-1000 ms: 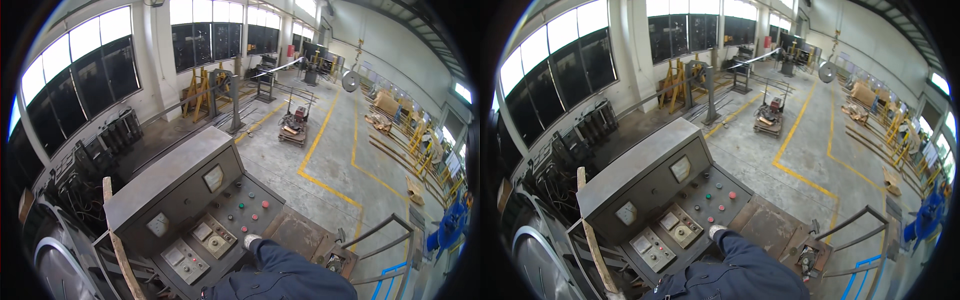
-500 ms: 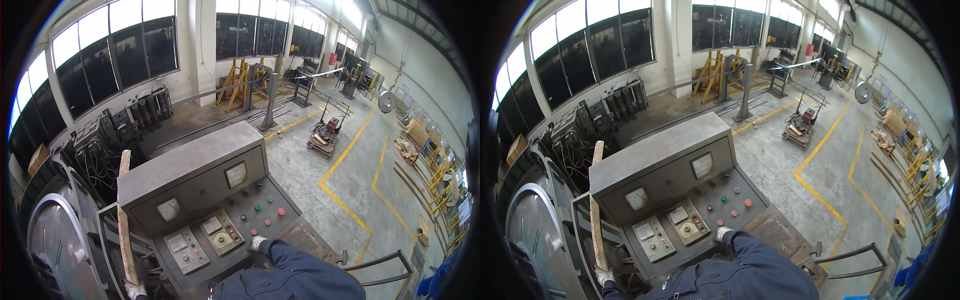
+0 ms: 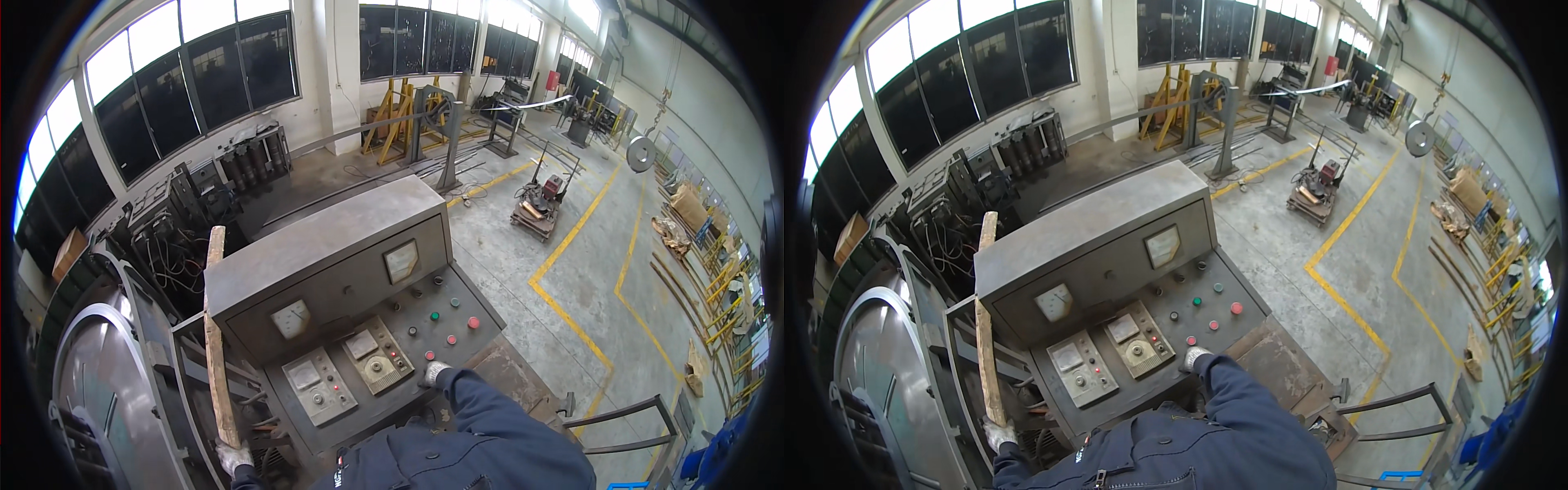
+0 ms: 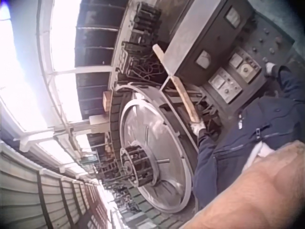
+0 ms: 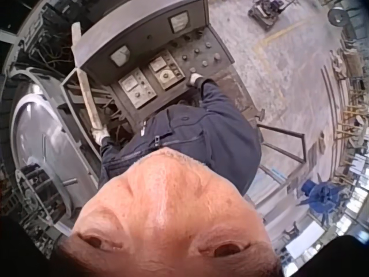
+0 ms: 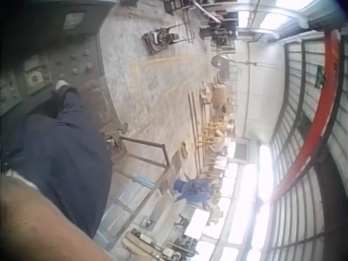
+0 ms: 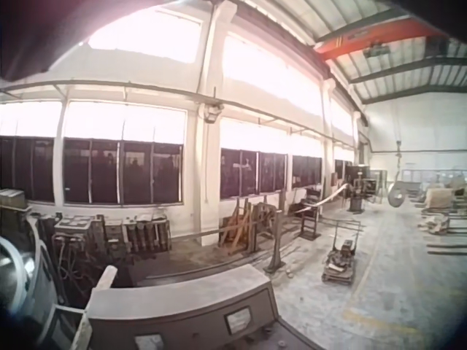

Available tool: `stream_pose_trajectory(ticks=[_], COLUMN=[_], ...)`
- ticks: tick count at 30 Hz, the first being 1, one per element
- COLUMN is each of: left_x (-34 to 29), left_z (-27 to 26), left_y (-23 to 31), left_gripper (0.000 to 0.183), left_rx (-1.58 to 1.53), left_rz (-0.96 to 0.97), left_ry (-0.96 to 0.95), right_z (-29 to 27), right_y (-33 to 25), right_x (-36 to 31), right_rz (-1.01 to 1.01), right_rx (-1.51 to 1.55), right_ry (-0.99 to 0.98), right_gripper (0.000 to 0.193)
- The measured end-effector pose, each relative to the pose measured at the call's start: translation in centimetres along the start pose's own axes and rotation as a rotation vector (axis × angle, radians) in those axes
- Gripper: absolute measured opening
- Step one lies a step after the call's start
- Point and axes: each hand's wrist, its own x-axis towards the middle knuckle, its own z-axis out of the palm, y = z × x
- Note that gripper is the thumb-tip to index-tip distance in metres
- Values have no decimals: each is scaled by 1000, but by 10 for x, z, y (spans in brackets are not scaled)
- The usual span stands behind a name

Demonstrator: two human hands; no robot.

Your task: Operating a large industrial machine using a control panel with buttons and switches

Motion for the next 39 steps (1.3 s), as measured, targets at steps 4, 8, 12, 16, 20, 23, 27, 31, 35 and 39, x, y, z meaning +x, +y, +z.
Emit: stream_pose_trajectory(ticks=[4, 8, 12, 16, 20, 23, 27, 31, 35, 39], left_x=[-3, -6, -9, -1, 24, 45, 50, 49, 47, 19], left_z=[-5, -9, -10, -1, 24, 48, 55, 55, 51, 21], left_y=[4, 5, 5, 6, -34, -39, -41, -43, -43, -7], left_gripper=[94, 90, 89, 97, 101, 98, 95, 95, 96, 97], left_rx=[-2, -41, -58, -76, 29, 8, 16, 7, 21, 0], left_rz=[11, 26, 41, -10, -1, 100, 102, 105, 93, 44], left_ry=[-2, 3, 16, -8, 24, 57, 66, 78, 75, 14], right_z=[6, 23, 20, 12, 3, 14, 13, 15, 16, 26], right_y=[3, 15, 16, 11, -6, 7, 8, 7, 7, 18], right_x=[8, 21, 14, 7, 4, 8, 6, 6, 8, 24], right_rz=[-38, -35, -11, -67, 3, 16, 31, 22, 43, 36], right_rx=[-36, 25, 123, 2, 121, 135, 153, 155, 180, 155], right_ry=[47, 137, 137, 61, 67, 115, 112, 124, 121, 129], right_gripper=[57, 53, 51, 53, 57, 57, 55, 55, 56, 58])
